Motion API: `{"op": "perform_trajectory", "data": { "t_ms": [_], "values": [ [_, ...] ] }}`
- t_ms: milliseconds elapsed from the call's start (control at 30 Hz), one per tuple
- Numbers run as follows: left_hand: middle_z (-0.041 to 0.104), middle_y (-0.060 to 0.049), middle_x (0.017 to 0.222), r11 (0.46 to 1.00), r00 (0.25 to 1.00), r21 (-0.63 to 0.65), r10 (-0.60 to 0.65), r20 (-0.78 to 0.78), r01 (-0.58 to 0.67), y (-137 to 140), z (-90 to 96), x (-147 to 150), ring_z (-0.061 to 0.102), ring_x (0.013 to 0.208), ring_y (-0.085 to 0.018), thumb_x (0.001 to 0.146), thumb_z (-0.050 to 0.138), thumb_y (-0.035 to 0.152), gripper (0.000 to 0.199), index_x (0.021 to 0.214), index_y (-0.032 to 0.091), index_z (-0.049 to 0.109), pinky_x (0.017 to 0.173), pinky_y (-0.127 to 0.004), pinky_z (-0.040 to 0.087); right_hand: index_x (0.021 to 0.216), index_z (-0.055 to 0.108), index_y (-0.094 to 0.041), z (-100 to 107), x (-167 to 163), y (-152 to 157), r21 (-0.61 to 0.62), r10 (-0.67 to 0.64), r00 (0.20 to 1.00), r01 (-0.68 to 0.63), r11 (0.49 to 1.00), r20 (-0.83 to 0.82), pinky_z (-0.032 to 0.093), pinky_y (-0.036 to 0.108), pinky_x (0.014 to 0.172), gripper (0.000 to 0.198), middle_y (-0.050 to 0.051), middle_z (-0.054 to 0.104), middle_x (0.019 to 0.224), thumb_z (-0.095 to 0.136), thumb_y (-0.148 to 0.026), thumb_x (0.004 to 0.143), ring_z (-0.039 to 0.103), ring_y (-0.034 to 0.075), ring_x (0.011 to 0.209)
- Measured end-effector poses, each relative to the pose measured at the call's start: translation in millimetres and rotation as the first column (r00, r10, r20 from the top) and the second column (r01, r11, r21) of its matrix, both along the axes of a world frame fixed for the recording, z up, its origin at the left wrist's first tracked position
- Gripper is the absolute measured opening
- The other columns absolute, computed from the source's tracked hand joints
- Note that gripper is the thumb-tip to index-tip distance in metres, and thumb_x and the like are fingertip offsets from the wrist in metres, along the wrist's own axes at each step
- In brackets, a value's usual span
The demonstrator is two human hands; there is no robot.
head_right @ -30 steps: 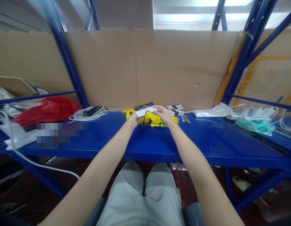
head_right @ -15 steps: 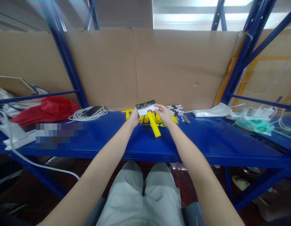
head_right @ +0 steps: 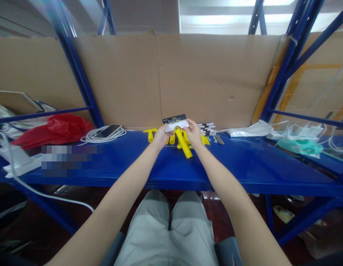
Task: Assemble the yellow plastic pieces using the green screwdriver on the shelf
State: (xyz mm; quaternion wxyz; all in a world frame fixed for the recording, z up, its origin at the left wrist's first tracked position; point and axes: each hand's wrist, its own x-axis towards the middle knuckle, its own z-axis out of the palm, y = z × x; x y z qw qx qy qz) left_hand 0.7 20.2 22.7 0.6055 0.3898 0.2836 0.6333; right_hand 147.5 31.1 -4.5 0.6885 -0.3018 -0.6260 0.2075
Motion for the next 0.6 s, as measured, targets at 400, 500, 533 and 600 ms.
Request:
{"op": "perform_trajectory", "data": {
  "t_ms": [400, 500, 533, 600],
  "values": [
    [0.066, -0.002, 0.085, 0.978, 0.976, 0.016, 0.21, -0.058, -0.209, -9, -0.4, 4, 0.068, 0.082, -0.015, 0.077, 0.056, -0.004, 0.034, 0.103, 0.018, 0.055, 0.08, -0.035, 0.057, 0.128, 0.042, -0.021, -7, 3, 7, -0.084, -0.173, 0.985, 0.174, 0.981, 0.017, 0.055, 0.042, 0.086, 0.052, 0.01, 0.062, 0.111, 0.056, -0.02, 0.078, 0.066, 0.021, 0.091],
    [0.066, -0.004, 0.092, 0.971, 0.967, 0.004, 0.238, -0.097, -0.238, -13, 0.7, 3, 0.068, 0.084, -0.016, 0.077, 0.054, -0.006, 0.045, 0.116, 0.019, 0.052, 0.081, -0.036, 0.058, 0.128, 0.042, -0.021, -6, 3, 2, -0.081, -0.245, 0.963, 0.255, 0.964, 0.109, 0.056, 0.041, 0.083, 0.053, 0.011, 0.058, 0.117, 0.055, -0.019, 0.077, 0.066, 0.021, 0.092],
    [0.066, -0.005, 0.095, 0.97, 0.965, 0.0, 0.242, -0.106, -0.243, -13, 0.5, 3, 0.068, 0.084, -0.016, 0.078, 0.054, -0.006, 0.049, 0.12, 0.019, 0.051, 0.08, -0.035, 0.058, 0.128, 0.043, -0.02, -6, 3, -1, -0.062, -0.263, 0.952, 0.276, 0.959, 0.155, 0.056, 0.041, 0.083, 0.052, 0.012, 0.057, 0.12, 0.055, -0.019, 0.077, 0.065, 0.022, 0.095],
    [0.066, -0.006, 0.098, 0.97, 0.964, -0.003, 0.241, -0.115, -0.243, -13, -0.5, 3, 0.068, 0.086, -0.017, 0.077, 0.053, -0.006, 0.055, 0.125, 0.021, 0.048, 0.08, -0.035, 0.058, 0.127, 0.045, -0.019, -4, 1, -8, 0.006, -0.287, 0.923, 0.295, 0.955, 0.256, 0.056, 0.04, 0.085, 0.052, 0.015, 0.054, 0.125, 0.055, -0.019, 0.076, 0.061, 0.024, 0.106]
  ]
}}
